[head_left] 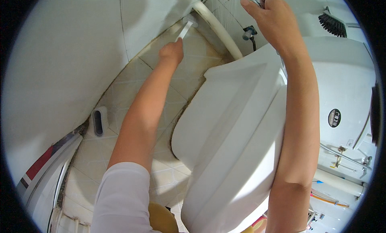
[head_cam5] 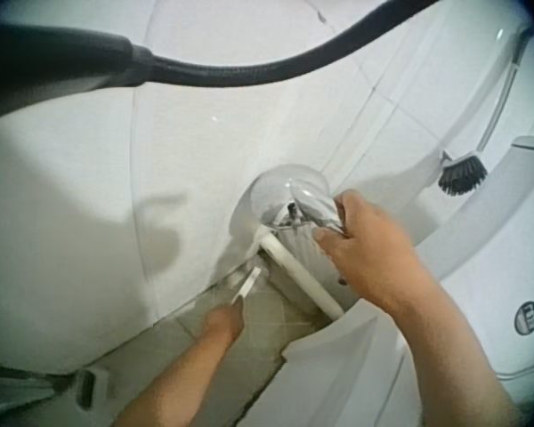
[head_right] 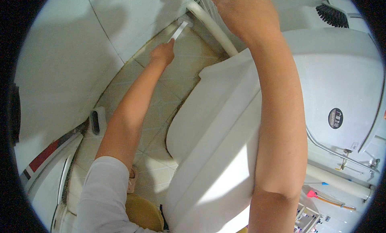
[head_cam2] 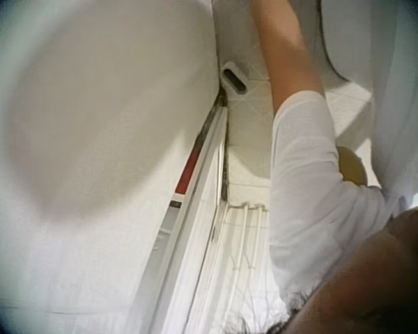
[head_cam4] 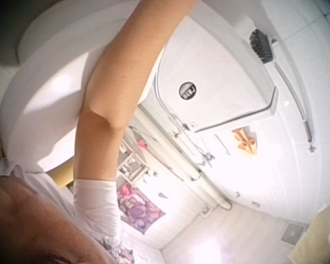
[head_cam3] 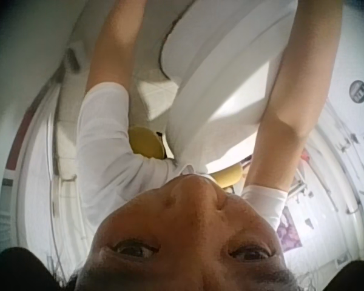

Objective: The person cleans the bathroom area by scrubbing the floor and the base of the toilet with a long-handled brush while rinsing the area with a handheld shower head.

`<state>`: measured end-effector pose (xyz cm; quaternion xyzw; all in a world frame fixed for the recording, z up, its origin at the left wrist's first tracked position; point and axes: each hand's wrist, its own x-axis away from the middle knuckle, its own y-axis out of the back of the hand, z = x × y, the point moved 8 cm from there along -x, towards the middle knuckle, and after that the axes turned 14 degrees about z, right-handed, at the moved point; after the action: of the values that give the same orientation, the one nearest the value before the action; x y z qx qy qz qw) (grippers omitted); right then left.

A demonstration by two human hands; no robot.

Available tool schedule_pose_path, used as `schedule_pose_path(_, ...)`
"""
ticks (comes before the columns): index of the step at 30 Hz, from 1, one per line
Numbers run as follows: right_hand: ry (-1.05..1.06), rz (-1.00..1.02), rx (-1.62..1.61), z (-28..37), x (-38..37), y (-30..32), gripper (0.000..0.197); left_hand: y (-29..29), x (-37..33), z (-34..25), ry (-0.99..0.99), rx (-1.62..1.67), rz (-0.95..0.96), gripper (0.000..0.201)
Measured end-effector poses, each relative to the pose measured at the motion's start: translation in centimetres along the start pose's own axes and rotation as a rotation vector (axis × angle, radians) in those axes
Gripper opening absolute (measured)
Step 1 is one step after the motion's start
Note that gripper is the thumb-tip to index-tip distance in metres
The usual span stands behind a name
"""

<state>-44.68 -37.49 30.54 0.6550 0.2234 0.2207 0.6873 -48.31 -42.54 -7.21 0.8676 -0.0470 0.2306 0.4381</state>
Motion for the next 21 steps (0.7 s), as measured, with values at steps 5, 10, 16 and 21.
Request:
schedule_pose_path(5,-0.163,0.218,-0.306,-2.4,-0.3,-1.3,0.029,1.5,-4.0,-2.8,-0.034,0.16,-0.001,0.04)
schedule_pose_path(10,-0.122,0.222,-0.429,-2.9,-0.5,-1.4,0.027,1.3,-4.9,-3.2,-0.046,0.218,0.253,0.041)
schedule_pose_path(16,-0.155,0.304,-0.616,-1.7,-0.2,-1.0,0.027,-3.5,2.9,-2.5,-0.169,-0.099,0.168,0.058)
schedule_pose_path(21,-0.072,0.373,-0.619,-1.9,0.4,0.0,0.03,-6.6,8.8,-1.9,-0.165,-0.067,0.19,0.059)
